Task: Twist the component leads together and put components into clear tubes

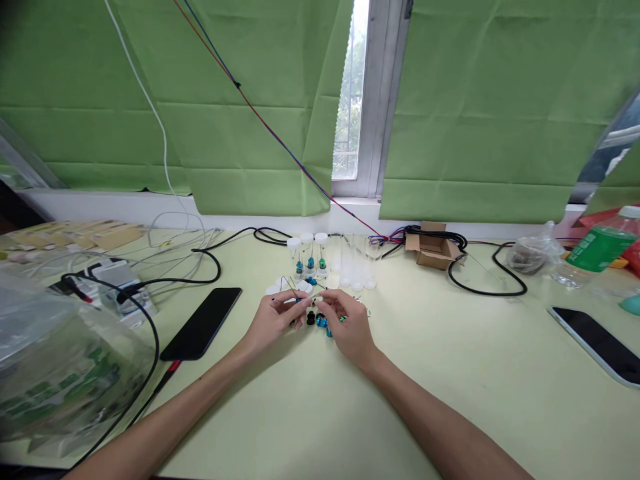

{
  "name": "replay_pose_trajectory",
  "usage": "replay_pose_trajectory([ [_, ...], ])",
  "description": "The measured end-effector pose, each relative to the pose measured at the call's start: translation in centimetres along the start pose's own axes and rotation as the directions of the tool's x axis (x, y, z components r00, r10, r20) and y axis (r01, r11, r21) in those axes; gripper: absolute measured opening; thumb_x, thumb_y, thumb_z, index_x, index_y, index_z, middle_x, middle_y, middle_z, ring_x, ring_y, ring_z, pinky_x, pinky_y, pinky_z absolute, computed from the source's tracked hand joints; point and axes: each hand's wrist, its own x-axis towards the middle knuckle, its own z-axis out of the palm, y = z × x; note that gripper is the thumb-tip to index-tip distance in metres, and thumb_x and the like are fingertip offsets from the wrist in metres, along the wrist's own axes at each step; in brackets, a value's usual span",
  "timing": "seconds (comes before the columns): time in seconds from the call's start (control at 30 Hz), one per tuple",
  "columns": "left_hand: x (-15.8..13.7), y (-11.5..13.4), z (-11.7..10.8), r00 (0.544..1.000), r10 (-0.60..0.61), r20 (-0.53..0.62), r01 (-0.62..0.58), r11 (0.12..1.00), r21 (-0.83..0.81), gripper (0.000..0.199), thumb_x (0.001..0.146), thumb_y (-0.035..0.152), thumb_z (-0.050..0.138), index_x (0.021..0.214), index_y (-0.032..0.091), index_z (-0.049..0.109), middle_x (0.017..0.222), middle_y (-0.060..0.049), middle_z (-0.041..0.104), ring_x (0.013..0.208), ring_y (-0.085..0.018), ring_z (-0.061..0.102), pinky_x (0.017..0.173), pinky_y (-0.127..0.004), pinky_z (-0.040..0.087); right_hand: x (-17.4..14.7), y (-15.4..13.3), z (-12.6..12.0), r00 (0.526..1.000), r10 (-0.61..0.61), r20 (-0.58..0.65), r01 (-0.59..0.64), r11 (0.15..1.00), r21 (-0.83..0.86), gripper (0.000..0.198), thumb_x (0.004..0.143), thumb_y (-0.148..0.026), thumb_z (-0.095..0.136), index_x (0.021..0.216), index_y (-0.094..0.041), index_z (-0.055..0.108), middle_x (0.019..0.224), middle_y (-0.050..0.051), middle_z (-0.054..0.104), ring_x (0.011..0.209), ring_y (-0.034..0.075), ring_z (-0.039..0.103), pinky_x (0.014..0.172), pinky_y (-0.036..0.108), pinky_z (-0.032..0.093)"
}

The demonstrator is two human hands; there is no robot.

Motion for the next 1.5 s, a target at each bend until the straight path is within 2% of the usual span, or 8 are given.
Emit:
replay_pose_trajectory([
  [0.2, -0.5, 0.5, 0.4, 1.0, 0.021, 0.01, -0.021, 0.998, 0.057, 0.026, 0.083, 0.042, 0.066, 0.087, 0.017, 0.069, 0.055, 0.002, 0.054, 0.052, -0.011, 0.047, 0.058, -0.026, 0.039, 0.0, 0.3, 0.0, 1.0, -0.002, -0.027, 0.002, 1.0, 0.017, 0.018, 0.09, -0.035, 0.059, 0.085, -0.019, 0.064, 0.067, 0.0, 0.061, 0.052, 0.011, 0.053, 0.052, 0.025, 0.046],
  [0.47, -0.7, 0.5, 0.6, 0.995, 0.097, 0.031, -0.1, 0.987, 0.128, 0.022, 0.086, 0.037, 0.063, 0.085, 0.016, 0.07, 0.062, 0.002, 0.053, 0.053, -0.01, 0.045, 0.056, -0.026, 0.036, 0.1, 0.2, -0.1, 0.998, 0.052, -0.028, -0.051, 0.999, 0.016, 0.03, 0.092, -0.039, 0.056, 0.07, -0.019, 0.055, 0.054, -0.004, 0.05, 0.046, 0.01, 0.046, 0.048, 0.024, 0.041],
  [0.73, -0.8, 0.3, 0.6, 0.991, 0.13, 0.034, -0.134, 0.979, 0.154, 0.021, 0.087, 0.035, 0.062, 0.086, 0.016, 0.072, 0.069, 0.0, 0.056, 0.053, -0.009, 0.046, 0.054, -0.025, 0.038, 0.1, 0.0, 0.0, 0.998, 0.051, -0.041, -0.052, 0.999, -0.006, 0.035, 0.093, -0.042, 0.055, 0.066, -0.02, 0.049, 0.051, -0.005, 0.045, 0.045, 0.009, 0.043, 0.047, 0.024, 0.038],
  [1.17, -0.5, -0.9, 0.5, 0.954, 0.286, 0.085, -0.299, 0.916, 0.269, 0.018, 0.089, 0.033, 0.061, 0.088, 0.019, 0.073, 0.081, -0.004, 0.064, 0.06, -0.011, 0.051, 0.056, -0.025, 0.04, 0.1, 0.4, -0.1, 0.998, 0.061, -0.018, -0.061, 0.998, 0.003, 0.044, 0.096, -0.045, 0.049, 0.059, -0.022, 0.041, 0.046, -0.006, 0.04, 0.042, 0.009, 0.038, 0.046, 0.025, 0.034],
  [1.37, -0.6, -0.5, 0.6, 0.974, 0.215, 0.071, -0.225, 0.951, 0.21, 0.023, 0.088, 0.037, 0.061, 0.081, 0.017, 0.07, 0.077, -0.003, 0.061, 0.058, -0.011, 0.05, 0.057, -0.025, 0.04, 0.1, 0.5, 0.0, 0.998, 0.049, -0.026, -0.049, 0.999, -0.001, 0.042, 0.095, -0.042, 0.05, 0.061, -0.02, 0.046, 0.05, -0.005, 0.042, 0.046, 0.01, 0.039, 0.047, 0.025, 0.035],
  [1.5, -0.5, 0.0, 0.6, 0.994, 0.106, 0.042, -0.11, 0.987, 0.113, 0.023, 0.088, 0.038, 0.062, 0.082, 0.016, 0.069, 0.063, 0.001, 0.055, 0.054, -0.01, 0.047, 0.059, -0.025, 0.039, 0.1, 0.3, -0.1, 0.999, 0.041, -0.026, -0.04, 0.999, 0.027, 0.023, 0.093, -0.038, 0.055, 0.085, -0.018, 0.06, 0.062, -0.003, 0.053, 0.051, 0.01, 0.047, 0.051, 0.025, 0.041],
])
